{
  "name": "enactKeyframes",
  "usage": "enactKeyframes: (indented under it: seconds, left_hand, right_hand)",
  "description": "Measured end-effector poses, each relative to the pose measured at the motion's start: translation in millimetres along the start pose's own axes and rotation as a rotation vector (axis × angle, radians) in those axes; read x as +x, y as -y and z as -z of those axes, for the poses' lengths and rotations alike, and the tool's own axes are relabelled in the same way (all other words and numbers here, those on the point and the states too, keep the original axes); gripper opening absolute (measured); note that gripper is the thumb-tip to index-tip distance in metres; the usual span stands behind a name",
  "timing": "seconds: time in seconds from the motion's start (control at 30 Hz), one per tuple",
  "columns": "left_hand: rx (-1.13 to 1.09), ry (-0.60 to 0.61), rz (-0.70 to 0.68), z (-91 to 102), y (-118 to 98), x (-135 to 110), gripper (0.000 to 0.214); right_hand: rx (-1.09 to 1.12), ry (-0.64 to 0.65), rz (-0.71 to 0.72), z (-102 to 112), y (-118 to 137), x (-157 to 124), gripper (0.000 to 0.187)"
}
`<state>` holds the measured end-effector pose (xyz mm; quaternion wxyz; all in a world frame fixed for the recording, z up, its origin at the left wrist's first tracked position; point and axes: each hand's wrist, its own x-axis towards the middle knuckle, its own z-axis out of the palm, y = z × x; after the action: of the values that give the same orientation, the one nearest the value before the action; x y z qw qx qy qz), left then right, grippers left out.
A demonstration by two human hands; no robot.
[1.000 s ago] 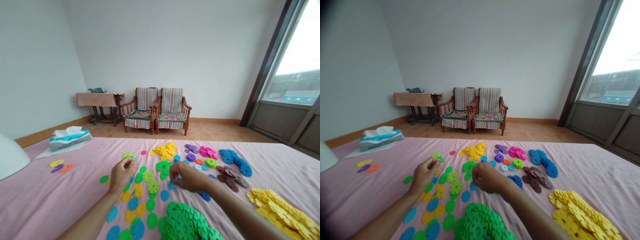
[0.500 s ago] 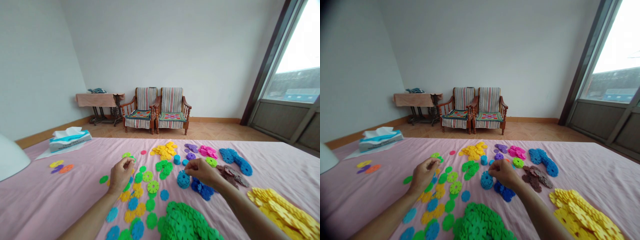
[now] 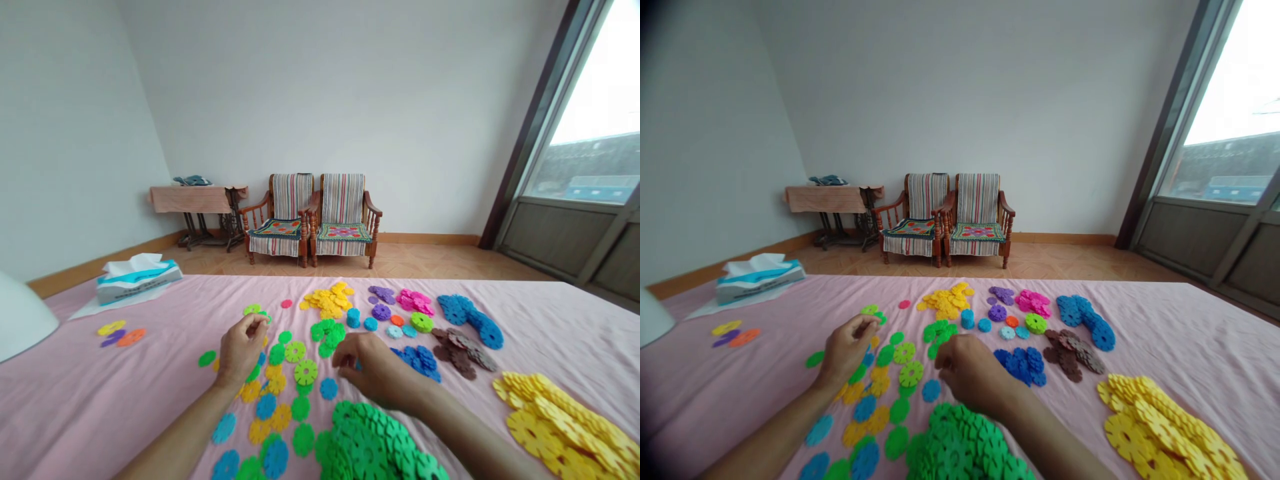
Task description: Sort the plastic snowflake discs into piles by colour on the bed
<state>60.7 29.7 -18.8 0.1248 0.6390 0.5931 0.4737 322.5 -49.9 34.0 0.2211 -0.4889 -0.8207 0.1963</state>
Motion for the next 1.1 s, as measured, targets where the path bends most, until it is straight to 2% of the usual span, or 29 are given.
enactKeyframes:
  seconds: [0.1,0.2,0.37,0.47,0.57,0.67,0.73,0.83,0.9,1.1]
  left_hand:
    - [0.009,0.002,0.000,-0.5,3,0,0.025]
    - [0.006,0.008,-0.008,-0.5,4,1,0.026]
    - [0.016,0.004,-0.009,0.1,3,0,0.025]
    - [0.021,0.009,-0.009,-0.3,3,0,0.026]
    - [0.011,0.015,-0.009,-0.9,5,1,0.025]
    - [0.007,0.013,-0.005,-0.8,6,1,0.025]
    - [0.011,0.008,-0.008,-0.5,5,1,0.025]
    - [0.015,0.004,-0.020,-0.3,4,1,0.024]
    - [0.012,0.004,-0.021,-0.8,4,1,0.024]
    - [-0.024,0.014,0.008,-1.5,4,1,0.025]
  right_hand:
    - [-0.081,0.105,0.057,-10,14,3,0.021]
    - [-0.138,0.151,0.067,-14,17,7,0.023]
    - [-0.123,0.129,0.045,-15,19,7,0.029]
    - [-0.013,0.070,-0.001,-12,17,6,0.020]
    - [0.099,-0.054,-0.104,0,-2,11,0.012]
    - [0.137,-0.188,-0.249,16,-41,21,0.004]
    - [0.139,-0.243,-0.359,23,-71,28,0.008]
    - [0.131,-0.239,-0.500,26,-105,35,0.012]
    - [0.127,-0.201,-0.566,23,-117,39,0.017]
    - [0.098,-0.138,-0.620,20,-120,45,0.022]
